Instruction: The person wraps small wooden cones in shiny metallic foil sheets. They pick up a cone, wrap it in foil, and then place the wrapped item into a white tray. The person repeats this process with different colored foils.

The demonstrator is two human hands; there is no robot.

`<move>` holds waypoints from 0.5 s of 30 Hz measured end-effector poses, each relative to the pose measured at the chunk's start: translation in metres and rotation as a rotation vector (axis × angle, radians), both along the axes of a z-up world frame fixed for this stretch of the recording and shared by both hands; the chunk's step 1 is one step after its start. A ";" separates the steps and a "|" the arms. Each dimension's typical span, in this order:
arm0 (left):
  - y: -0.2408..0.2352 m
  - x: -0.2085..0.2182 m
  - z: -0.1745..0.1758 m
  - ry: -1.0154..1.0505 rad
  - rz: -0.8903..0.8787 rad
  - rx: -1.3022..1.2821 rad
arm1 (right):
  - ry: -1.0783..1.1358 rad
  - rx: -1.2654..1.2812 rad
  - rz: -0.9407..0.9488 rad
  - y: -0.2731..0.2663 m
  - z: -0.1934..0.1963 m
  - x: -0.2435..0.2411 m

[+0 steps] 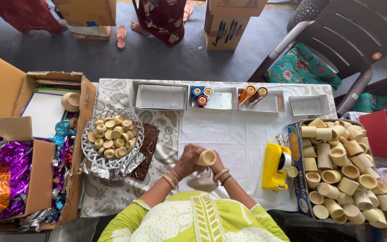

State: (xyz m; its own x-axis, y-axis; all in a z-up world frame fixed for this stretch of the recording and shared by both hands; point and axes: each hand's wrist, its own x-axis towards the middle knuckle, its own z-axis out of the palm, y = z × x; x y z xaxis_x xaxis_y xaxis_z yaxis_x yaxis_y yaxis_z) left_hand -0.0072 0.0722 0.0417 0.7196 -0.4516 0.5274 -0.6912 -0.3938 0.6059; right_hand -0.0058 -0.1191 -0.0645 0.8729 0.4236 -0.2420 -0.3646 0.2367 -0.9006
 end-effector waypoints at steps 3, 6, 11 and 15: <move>0.002 0.011 -0.017 0.158 0.090 0.021 | 0.011 -0.665 -0.126 -0.021 0.029 -0.016; 0.015 0.027 -0.058 0.338 0.222 -0.127 | -0.054 -0.796 -0.279 -0.063 0.039 -0.024; 0.039 0.046 -0.092 0.664 0.317 -0.230 | -0.158 -1.324 -0.476 -0.134 0.066 -0.022; 0.041 0.035 -0.070 0.726 0.376 -0.215 | -0.354 -1.373 -0.469 -0.178 0.049 -0.011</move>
